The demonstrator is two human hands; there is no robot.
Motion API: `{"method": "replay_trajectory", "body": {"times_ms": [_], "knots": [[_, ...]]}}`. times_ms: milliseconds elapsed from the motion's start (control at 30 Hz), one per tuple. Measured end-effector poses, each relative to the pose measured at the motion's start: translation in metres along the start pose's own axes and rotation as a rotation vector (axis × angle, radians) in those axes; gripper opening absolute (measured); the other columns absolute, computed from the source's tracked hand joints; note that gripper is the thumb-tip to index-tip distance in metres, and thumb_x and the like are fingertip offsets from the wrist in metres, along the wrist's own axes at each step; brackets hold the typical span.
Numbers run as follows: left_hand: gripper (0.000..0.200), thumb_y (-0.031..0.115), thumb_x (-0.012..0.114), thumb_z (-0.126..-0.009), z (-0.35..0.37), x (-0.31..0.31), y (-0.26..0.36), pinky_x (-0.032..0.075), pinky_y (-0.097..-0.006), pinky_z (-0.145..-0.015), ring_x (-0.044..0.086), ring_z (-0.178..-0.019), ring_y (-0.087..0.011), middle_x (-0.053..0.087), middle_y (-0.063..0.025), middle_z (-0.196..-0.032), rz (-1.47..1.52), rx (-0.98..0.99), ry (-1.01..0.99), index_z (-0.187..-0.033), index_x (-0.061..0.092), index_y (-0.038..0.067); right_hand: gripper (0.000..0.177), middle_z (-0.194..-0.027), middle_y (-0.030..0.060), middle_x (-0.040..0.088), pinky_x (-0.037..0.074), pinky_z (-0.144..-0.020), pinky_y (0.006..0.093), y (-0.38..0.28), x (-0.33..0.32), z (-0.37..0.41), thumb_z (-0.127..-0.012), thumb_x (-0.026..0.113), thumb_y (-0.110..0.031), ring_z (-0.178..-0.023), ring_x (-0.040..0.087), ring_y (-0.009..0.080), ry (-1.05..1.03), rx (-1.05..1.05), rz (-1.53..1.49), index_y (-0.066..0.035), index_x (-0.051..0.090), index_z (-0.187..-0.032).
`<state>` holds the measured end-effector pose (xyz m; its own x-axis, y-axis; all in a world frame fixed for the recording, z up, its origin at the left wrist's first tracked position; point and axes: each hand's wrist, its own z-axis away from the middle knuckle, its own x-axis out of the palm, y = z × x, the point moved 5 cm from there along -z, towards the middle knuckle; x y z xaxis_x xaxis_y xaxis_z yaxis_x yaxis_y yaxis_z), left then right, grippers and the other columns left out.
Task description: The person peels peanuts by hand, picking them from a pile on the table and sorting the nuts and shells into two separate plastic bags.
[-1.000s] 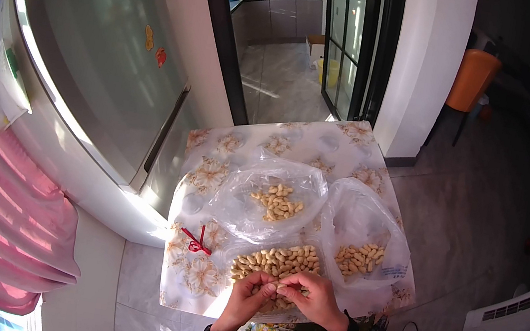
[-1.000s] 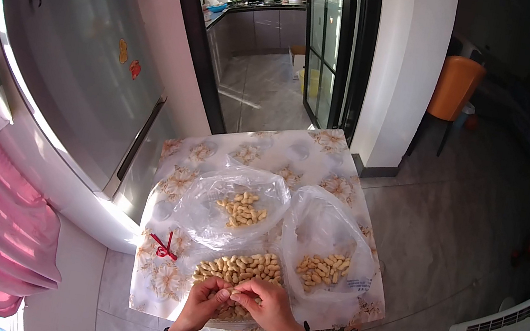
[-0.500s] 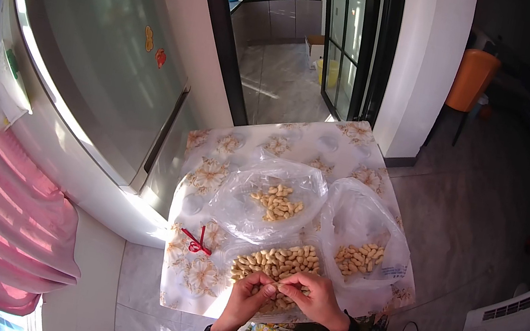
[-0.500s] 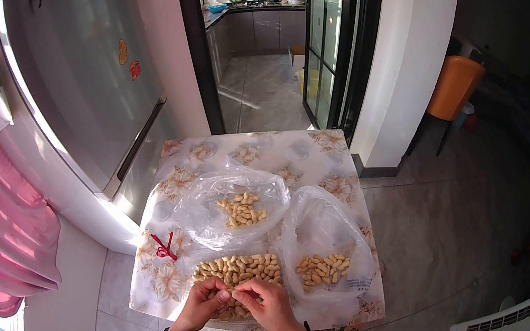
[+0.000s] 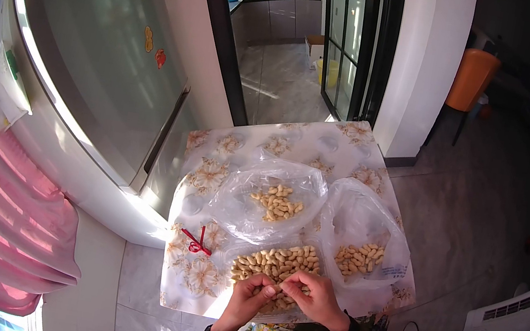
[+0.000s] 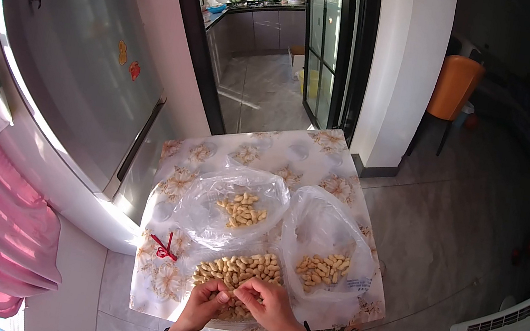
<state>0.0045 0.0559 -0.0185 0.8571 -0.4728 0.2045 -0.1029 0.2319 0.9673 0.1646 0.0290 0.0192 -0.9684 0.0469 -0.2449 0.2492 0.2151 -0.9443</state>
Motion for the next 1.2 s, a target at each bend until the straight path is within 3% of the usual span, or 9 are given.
{"method": "replay_trajectory", "body": {"times_ms": [167, 367, 700, 867, 1033, 1200], "knots": [[0.018, 0.019, 0.061, -0.094, 0.0, 0.001, 0.0, 0.039, -0.0179, -0.06, 0.049, -0.068, -0.0025, 0.059, 0.0035, -0.077, 0.012, -0.016, 0.002, -0.087, 0.061, 0.003, 0.015, -0.077, 0.0089, 0.067, 0.05, -0.06, 0.0271, -0.001, -0.001, 0.0, -0.086, 0.069, -0.013, -0.066, 0.065, 0.0159, 0.035, 0.018, -0.023, 0.0, 0.064, -0.09], [0.015, 0.017, 0.064, -0.092, 0.0, 0.007, 0.001, 0.037, -0.016, -0.059, 0.047, -0.067, -0.0015, 0.057, 0.0044, -0.074, 0.015, -0.109, -0.032, -0.091, 0.059, 0.002, 0.015, -0.081, 0.009, 0.068, 0.05, -0.061, 0.0265, -0.029, -0.016, 0.001, -0.083, 0.071, -0.009, -0.068, 0.065, 0.0156, 0.168, -0.126, 0.053, 0.0, 0.065, -0.093], [0.016, 0.0, 0.064, -0.087, 0.001, 0.011, 0.005, 0.044, -0.0173, -0.07, 0.053, -0.077, -0.0025, 0.058, 0.0027, -0.087, -0.089, -0.042, -0.051, -0.101, 0.057, 0.003, 0.013, -0.085, 0.0096, 0.067, 0.05, -0.064, 0.0271, -0.022, -0.09, 0.014, -0.082, 0.069, -0.002, -0.071, 0.064, 0.0162, 0.542, -0.101, 0.218, 0.0, 0.064, -0.094], [0.014, 0.003, 0.061, -0.089, 0.001, 0.008, 0.004, 0.044, -0.0182, -0.071, 0.053, -0.08, -0.003, 0.058, 0.0029, -0.087, -0.088, -0.071, -0.022, -0.103, 0.056, 0.004, 0.016, -0.086, 0.0108, 0.064, 0.05, -0.068, 0.0297, -0.017, -0.103, 0.016, -0.08, 0.068, 0.0, -0.075, 0.063, 0.0227, 0.545, -0.081, 0.377, 0.0, 0.063, -0.095], [0.014, 0.013, 0.058, -0.095, 0.0, 0.012, 0.008, 0.043, -0.0181, -0.066, 0.051, -0.074, -0.0035, 0.058, 0.0017, -0.086, -0.059, -0.019, -0.011, -0.105, 0.055, 0.004, 0.018, -0.088, 0.0115, 0.063, 0.049, -0.071, 0.0328, -0.022, -0.092, 0.012, -0.077, 0.068, 0.001, -0.079, 0.062, 0.0283, 0.571, -0.12, 0.421, -0.001, 0.063, -0.094], [0.02, 0.021, 0.052, -0.099, 0.0, 0.01, 0.007, 0.042, -0.0181, -0.063, 0.051, -0.07, -0.0046, 0.059, -0.0002, -0.085, 0.005, -0.067, -0.051, -0.109, 0.052, 0.003, 0.018, -0.091, 0.0109, 0.063, 0.05, -0.071, 0.0333, -0.031, -0.041, 0.005, -0.078, 0.07, -0.003, -0.081, 0.063, 0.0262, 0.257, -0.231, 0.282, -0.003, 0.065, -0.095]]}}
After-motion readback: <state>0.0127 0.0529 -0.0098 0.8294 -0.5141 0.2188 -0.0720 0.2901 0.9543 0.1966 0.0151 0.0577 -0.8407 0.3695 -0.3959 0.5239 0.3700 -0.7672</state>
